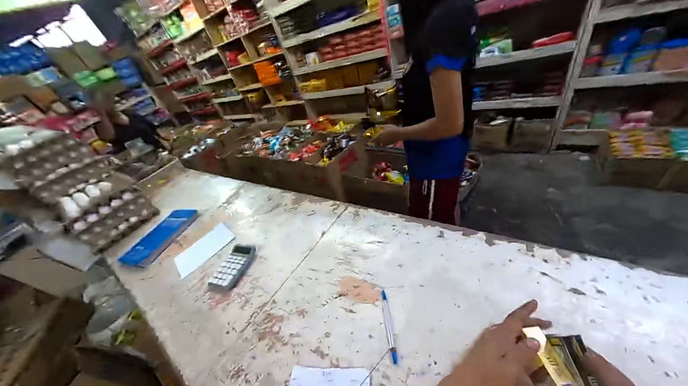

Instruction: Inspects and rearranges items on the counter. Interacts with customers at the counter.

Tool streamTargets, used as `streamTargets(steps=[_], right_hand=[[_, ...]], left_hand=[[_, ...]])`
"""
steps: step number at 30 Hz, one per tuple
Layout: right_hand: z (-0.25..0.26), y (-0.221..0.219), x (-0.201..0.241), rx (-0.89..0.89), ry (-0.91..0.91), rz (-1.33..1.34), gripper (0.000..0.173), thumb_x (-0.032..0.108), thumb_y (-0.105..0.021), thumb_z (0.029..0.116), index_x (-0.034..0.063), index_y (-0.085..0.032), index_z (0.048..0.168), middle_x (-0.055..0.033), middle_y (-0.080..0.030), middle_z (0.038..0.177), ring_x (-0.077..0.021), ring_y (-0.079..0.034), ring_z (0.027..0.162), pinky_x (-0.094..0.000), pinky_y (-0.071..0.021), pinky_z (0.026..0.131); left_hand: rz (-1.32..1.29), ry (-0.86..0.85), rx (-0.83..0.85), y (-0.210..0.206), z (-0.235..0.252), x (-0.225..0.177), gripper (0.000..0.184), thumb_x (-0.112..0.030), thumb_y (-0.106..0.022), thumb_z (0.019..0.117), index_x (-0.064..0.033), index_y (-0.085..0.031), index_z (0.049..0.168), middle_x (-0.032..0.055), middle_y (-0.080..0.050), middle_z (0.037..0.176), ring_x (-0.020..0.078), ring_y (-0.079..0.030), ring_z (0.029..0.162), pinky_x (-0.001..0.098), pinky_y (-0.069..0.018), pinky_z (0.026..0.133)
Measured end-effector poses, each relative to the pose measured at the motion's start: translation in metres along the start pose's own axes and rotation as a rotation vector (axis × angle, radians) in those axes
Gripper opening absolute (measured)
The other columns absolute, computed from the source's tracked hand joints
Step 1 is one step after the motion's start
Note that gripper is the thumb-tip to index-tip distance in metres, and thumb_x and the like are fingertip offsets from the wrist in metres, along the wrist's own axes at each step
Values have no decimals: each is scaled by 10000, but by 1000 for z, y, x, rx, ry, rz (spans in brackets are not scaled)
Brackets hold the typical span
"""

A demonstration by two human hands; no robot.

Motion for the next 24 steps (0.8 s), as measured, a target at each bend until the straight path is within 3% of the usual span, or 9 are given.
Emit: streamTargets(steps=[3,5,7,10,11,15,18,21,24], right_hand=[[0,-8,3,109,51,-134,614,156,-714,872,-138,-526,1378,-358,-512,1432,-446,-545,1323,-531,-464,1088],[1,-10,3,145,10,-181,591,143,-725,845,-109,-578,1359,-348,-521,1432,-491,-550,1298,-581,-464,1061],[1,-6,5,46,34,-189,557,124,-724,829,-111,-603,1319,-378,-522,1381,-492,-549,1254,-544,-463,1050],[1,-3,5,-49,61,-169,626,106,-724,802,-138,-538,1348,-392,-518,1315,-402,-577,1184,-411,-498,1002],[1,-3,5,-55,48,-160,646,105,-723,795,-146,-524,1355,-390,-520,1312,-395,-585,1170,-409,-507,987],[6,-9,2,-51,-33,-106,745,142,-765,733,-141,-515,1376,-384,-521,1362,-499,-561,1226,-596,-490,994],[5,-3,-4,-62,-203,-76,881,169,-851,700,-61,-489,1469,-374,-408,1500,-513,-435,1381,-613,-406,1118],[8,4,-15,-88,-352,-42,870,191,-852,765,34,-460,1526,-336,-392,1522,-456,-493,1339,-558,-471,1072],[13,8,-19,1,-438,23,805,131,-800,829,82,-438,1546,-297,-443,1497,-436,-544,1287,-560,-506,1027]], left_hand=[[25,-104,-121,11,-3,0,912,-637,-188,1052,141,-353,1499,275,-476,1511,318,-429,1451,460,-326,1217],[-20,-130,-175,16,-3,1,984,-691,-163,1027,158,-362,1485,286,-506,1477,318,-451,1431,447,-325,1209],[-46,-128,-152,15,-3,1,983,-686,-167,1029,166,-391,1465,285,-555,1426,304,-503,1392,428,-356,1191],[-58,-124,-94,8,-3,1,912,-627,-208,1060,174,-450,1423,295,-571,1403,291,-542,1359,407,-385,1176],[-65,-125,-93,8,-4,1,899,-612,-218,1066,182,-450,1417,303,-560,1411,294,-537,1365,403,-378,1181],[-57,-130,-132,15,-5,5,871,-576,-205,1078,195,-473,1382,300,-548,1426,276,-503,1397,375,-355,1202],[-95,8,-159,3,-4,9,726,-425,-171,1088,161,-457,1405,261,-547,1440,266,-514,1374,382,-398,1166],[-130,219,-170,-16,12,3,850,-500,74,1048,76,-322,1531,207,-526,1489,257,-525,1370,415,-414,1153],[-149,364,-278,-38,23,1,786,-466,71,1076,2,-364,1533,146,-589,1406,165,-612,1216,360,-488,1040]])
Point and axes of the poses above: each hand's wrist, its own z-axis towards the middle knuckle, its own y-axis out of the back of the hand, x = y × z, the point moved 6 cm from there along z, towards the middle knuckle
